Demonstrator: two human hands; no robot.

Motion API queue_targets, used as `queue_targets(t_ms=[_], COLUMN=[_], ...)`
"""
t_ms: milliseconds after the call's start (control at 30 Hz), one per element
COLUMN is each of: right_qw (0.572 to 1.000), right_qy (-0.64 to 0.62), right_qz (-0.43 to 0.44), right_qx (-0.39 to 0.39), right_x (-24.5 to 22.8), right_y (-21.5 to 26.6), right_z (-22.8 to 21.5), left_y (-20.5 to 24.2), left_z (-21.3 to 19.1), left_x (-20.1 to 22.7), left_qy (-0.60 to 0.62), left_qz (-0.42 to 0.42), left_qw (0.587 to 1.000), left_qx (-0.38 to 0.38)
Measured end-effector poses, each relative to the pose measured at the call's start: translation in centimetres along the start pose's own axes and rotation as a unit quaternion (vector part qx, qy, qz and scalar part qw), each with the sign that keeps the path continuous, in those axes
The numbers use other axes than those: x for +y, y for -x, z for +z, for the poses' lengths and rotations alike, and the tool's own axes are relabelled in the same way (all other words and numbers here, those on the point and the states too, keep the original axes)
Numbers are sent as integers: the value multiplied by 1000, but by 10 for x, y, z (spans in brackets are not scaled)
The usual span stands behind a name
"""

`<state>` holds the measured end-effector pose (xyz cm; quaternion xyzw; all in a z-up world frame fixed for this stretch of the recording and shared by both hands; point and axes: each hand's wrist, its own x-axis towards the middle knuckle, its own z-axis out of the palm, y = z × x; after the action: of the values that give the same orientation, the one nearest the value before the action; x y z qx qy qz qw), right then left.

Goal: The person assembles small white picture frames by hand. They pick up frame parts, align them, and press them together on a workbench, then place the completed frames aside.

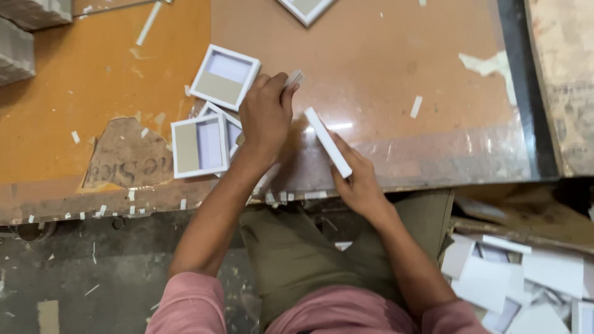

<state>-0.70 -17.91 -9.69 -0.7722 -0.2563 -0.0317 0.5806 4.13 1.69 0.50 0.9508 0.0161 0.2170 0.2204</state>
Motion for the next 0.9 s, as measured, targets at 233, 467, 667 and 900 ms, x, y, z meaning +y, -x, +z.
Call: queue_targets(t_ms=[233,467,667,900], right_qw=[992,999,998,988], right_qy=[7,-11,-55,-42], right_qz=[123,-18,-22,-73], right_qx=[4,41,5,-126], right_x=[3,26,16,-1], right_y=[-9,-5,-2,6], right_z=[-2,1,5,-44], left_y=[55,86,19,72], left_z=[32,-36,-12,7], left_x=[0,63,10,27], left_qy=[125,262,258,183], left_qz=[42,100,-16,139], left_qw=[986,932,930,958], left_qx=[-98,-231,-263,-174])
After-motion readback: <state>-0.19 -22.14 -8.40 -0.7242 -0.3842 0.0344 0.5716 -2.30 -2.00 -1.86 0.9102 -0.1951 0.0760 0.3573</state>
